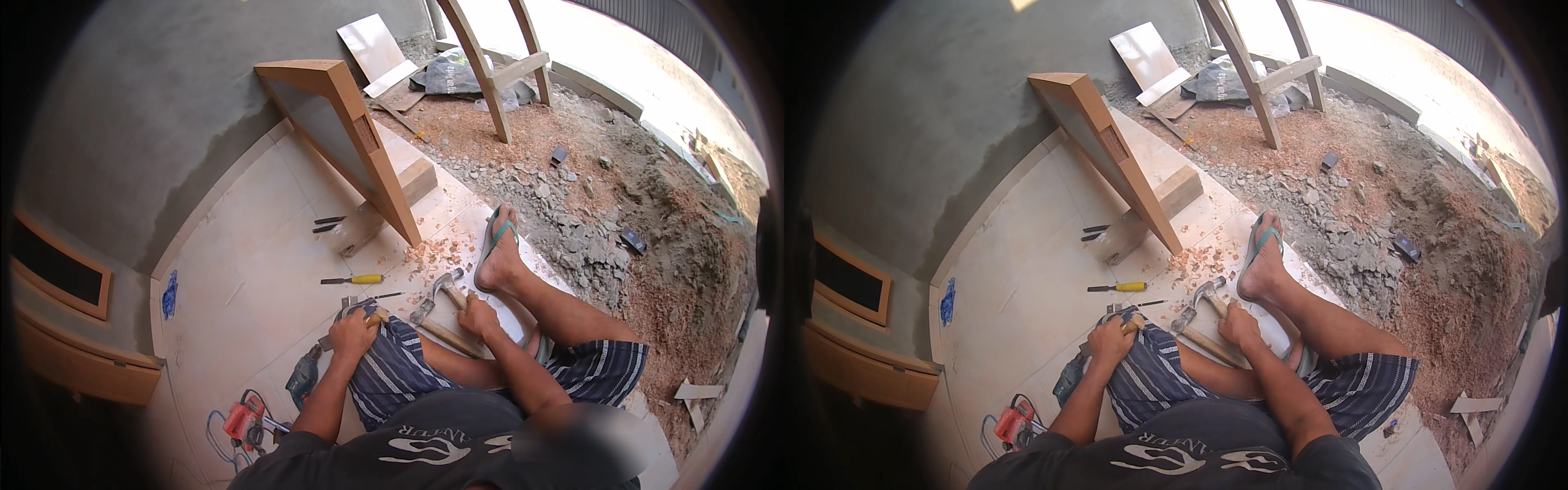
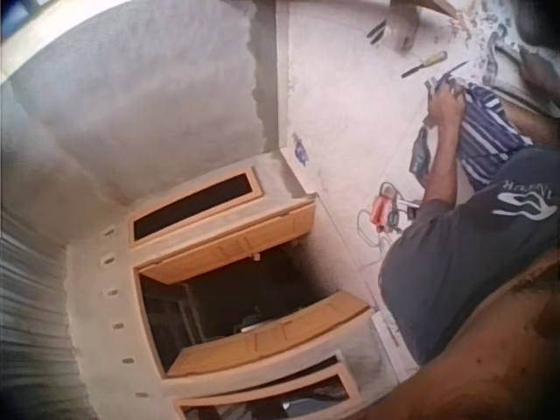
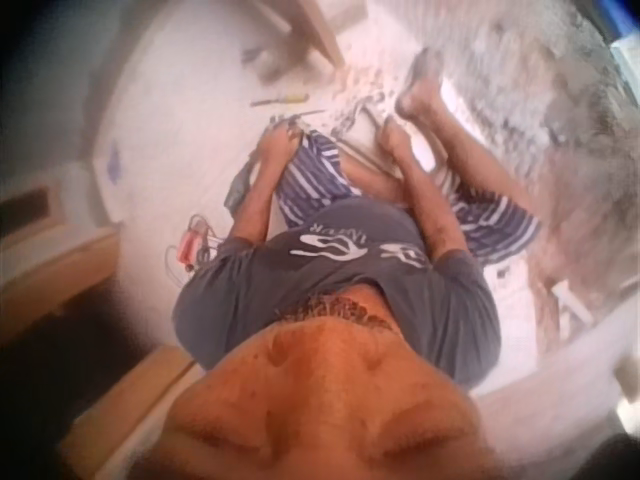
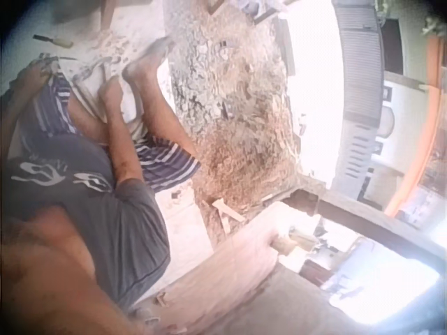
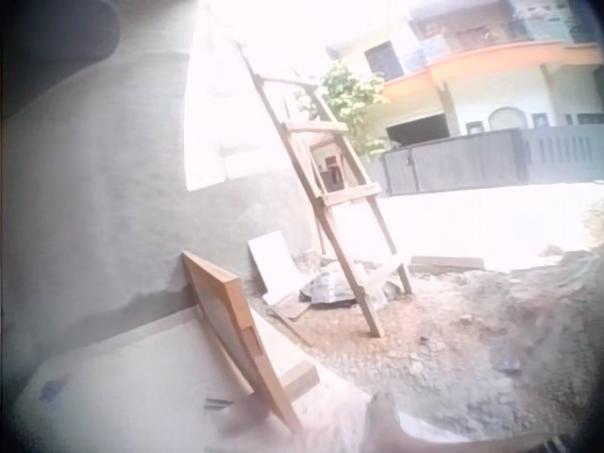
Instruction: The person sits on the floor and uses a chisel and hammer to shape a wooden frame, then stands to retrieve a tool box and returns to continue chiseling and assembling the frame.
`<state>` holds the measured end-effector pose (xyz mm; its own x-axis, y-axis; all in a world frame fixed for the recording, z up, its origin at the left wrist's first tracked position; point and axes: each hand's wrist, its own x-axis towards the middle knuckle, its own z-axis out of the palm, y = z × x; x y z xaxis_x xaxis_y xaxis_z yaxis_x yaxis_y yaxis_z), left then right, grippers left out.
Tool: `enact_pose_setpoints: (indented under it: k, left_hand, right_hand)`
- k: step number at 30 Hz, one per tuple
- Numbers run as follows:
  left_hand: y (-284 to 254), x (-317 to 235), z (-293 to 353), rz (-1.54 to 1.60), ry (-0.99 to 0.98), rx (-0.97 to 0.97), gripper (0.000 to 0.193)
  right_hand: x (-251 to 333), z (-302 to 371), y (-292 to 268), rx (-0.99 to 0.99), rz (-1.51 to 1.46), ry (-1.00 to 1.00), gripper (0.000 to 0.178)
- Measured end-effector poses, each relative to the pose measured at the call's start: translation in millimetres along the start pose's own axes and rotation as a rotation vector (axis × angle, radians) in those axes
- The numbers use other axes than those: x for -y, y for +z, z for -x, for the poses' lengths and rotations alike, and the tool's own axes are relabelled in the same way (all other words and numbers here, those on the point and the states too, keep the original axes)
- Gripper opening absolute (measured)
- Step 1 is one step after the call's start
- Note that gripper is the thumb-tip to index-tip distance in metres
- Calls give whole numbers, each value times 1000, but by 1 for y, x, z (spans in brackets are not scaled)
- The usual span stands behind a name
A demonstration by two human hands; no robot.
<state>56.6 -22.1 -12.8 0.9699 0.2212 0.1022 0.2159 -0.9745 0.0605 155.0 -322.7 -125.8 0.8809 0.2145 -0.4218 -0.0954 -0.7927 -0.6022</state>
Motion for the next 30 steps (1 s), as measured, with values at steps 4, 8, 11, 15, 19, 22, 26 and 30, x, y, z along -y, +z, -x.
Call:
enact_pose_setpoints:
  k: [4,8,11,15,19,22,26,30]
  left_hand:
    - [-1,-3,0,60,-10,-46,30]
    - [3,-2,1,102,-10,-84,29]
    - [5,-2,0,117,-2,-92,28]
    - [-5,-5,-1,103,-19,-59,27]
    - [-3,-5,-5,140,42,-120,26]
    - [-4,1,6,170,65,-102,26]
    - [-13,1,7,241,231,-72,25]
    - [-39,-33,-6,343,493,-90,19]
  right_hand:
    - [-11,-8,5,-70,66,-50,61]
    - [-8,-4,5,-192,245,-125,50]
    - [32,-9,-22,-431,94,-344,30]
    - [165,-23,-110,-773,-509,-798,9]
    - [249,-32,-171,-603,-821,-789,18]
    - [253,-9,-166,-316,-601,-704,31]
    - [191,29,-78,145,-440,-559,48]
    - [127,73,-32,371,-678,-518,59]
